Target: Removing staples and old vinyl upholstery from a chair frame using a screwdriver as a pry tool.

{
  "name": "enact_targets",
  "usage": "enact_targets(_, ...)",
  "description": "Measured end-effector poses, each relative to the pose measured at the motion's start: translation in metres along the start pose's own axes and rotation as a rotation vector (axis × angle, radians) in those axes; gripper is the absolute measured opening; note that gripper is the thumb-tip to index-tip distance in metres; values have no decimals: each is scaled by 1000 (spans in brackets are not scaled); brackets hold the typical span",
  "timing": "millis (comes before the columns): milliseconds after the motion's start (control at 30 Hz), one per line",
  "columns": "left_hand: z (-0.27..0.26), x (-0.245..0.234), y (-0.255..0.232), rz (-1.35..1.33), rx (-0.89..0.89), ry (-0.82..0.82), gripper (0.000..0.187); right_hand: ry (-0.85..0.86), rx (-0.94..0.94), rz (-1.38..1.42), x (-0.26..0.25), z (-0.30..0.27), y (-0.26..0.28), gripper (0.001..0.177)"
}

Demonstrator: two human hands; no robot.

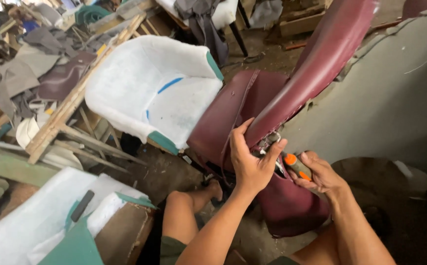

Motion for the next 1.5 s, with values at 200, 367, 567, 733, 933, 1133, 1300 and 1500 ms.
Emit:
enact_targets(200,-1,1,2,-37,26,-13,65,-663,-562,-839,8,-48,68,35)
enact_targets(367,-1,0,5,25,41,-54,71,-857,-812,-1207,37,-61,87,30)
enact_targets(567,-2,0,7,18,5,-113,76,-474,-124,-179,-9,-13,-26,69)
enact_targets(733,1,-1,-12,101,44,-49,69,-547,-467,-970,47,-55,62,33)
enact_targets(933,1,1,-15,118,45,-41,74,-615,-560,-1045,52,-70,85,25)
enact_targets(1133,2,1,-12,97,-9,-7,72,-672,-883,-1329,75,-79,114,21)
enact_targets(1300,2,3,-10,53,22,40,59,-772,-1060,-1431,85,-87,113,27)
enact_targets(1500,2,0,-14,118,24,-14,76,-815,-983,-1377,72,-95,110,25)
Point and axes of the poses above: each hand's wrist, its own z-axis towards the middle knuckle, its own x-axis out of the palm, y = z × x, the point moved 9 cm from there along z, towards the middle knuckle, and after that the axes turned 2 degrees about -z, right-handed, at the moved point
